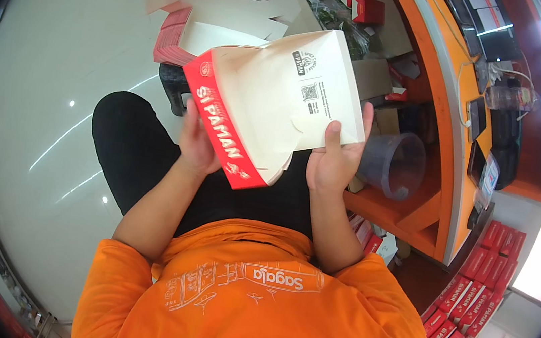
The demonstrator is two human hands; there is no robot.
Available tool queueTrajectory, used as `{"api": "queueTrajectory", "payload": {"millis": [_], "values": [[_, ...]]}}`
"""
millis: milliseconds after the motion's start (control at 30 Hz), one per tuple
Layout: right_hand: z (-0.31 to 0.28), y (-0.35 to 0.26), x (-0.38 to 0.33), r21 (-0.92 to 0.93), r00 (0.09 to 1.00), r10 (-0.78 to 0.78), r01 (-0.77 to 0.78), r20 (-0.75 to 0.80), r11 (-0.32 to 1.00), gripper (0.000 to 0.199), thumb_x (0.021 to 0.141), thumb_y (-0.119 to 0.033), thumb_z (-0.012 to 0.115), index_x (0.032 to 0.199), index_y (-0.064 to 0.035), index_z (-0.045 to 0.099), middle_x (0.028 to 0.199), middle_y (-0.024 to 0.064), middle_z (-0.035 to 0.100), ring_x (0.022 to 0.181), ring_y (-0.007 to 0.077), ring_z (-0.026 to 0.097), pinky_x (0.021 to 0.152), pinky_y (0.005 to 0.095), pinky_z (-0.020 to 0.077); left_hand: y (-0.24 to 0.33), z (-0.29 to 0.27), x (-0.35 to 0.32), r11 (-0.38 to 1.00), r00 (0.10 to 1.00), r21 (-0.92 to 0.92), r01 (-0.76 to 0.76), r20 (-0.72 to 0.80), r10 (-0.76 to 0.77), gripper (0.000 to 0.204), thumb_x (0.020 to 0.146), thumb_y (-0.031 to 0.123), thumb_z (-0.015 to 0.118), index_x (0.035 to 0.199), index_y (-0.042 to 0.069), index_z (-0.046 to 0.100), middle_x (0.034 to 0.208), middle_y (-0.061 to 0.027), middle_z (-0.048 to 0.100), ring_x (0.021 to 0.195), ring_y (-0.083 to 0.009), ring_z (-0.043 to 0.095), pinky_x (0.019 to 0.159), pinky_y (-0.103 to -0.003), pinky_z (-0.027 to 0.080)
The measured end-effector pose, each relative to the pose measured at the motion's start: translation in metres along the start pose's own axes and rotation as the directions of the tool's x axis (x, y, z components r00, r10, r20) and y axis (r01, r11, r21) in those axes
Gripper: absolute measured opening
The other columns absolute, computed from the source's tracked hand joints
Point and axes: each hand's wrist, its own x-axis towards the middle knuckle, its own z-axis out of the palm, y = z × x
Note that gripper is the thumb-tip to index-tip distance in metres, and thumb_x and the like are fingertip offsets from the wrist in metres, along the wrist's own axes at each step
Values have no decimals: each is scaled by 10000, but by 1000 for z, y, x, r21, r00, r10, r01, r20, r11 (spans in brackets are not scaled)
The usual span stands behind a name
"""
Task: The person sits on the floor and repeatedly folds flat red and white cardboard pieces into small rectangular boxes. They fold the side flaps and tuck the tabs to form the box structure, then place the finished boxes into a stack on a small stool.
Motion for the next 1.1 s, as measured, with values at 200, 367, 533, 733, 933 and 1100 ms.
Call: {"api": "queueTrajectory", "payload": {"millis": [200, 367, 533, 733, 933, 1100], "values": [[6, -9, -22, -631, 651, 299, 360, 698, 688, 706, 929, -4, 670, 1545, 47, 329, 1529, 130, 534, 1421, 202, 488, 1139, 322, 382, -6, 3, -12, 969, 968, 227, 100, -248, -41, 786, 947, 533, 631, 1486, 11, 396, 1407, -205, 567, 1260, -304, 615, 1063, -442, 525], [8, 13, -18, -379, 905, -288, 397, 313, 836, 753, 992, 29, 593, 1575, 65, 118, 1359, 220, 530, 1180, 244, 623, 994, 336, 509, 11, 14, 6, 999, 951, 54, 0, -309, 17, 734, 973, 515, 565, 1486, 18, 400, 1376, -197, 602, 1216, -297, 651, 1008, -457, 564], [-23, 1, -2, -593, 884, 328, -73, 334, 802, 367, 960, 34, 667, 1279, 3, 490, 1267, 142, 526, 1200, 210, 607, 966, 322, 562, 20, 12, 10, 982, 924, 175, -71, -360, 131, 758, 968, 540, 557, 1504, 32, 384, 1422, -199, 569, 1249, -300, 634, 1016, -461, 560], [-12, -7, -12, -626, 739, 122, 456, 663, 633, 296, 847, -4, 805, 1061, -33, 603, 1341, 164, 481, 1181, 301, 625, 977, 370, 542, 18, 17, 15, 996, 936, 84, 28, -351, 3, 786, 969, 560, 541, 1524, 36, 352, 1432, -207, 557, 1262, -322, 625, 1029, -495, 552], [-13, 22, -33, -701, 839, -42, 480, 543, 527, 375, 754, -29, 861, 1041, -89, 628, 1385, 241, 520, 1250, 379, 568, 1015, 416, 489, 10, 19, 14, 997, 927, 72, 5, -375, 22, 799, 977, 566, 539, 1514, 5, 352, 1413, -227, 565, 1238, -338, 641, 1021, -526, 560], [-2, 24, -41, -585, 661, -87, 711, 746, 390, 455, 729, 24, 830, 1131, -102, 660, 1472, 291, 465, 1324, 426, 537, 1031, 433, 506, 15, 14, 9, 997, 936, 73, 0, -352, 26, 774, 979, 540, 537, 1510, 6, 358, 1411, -228, 569, 1234, -339, 644, 1019, -514, 562]]}}
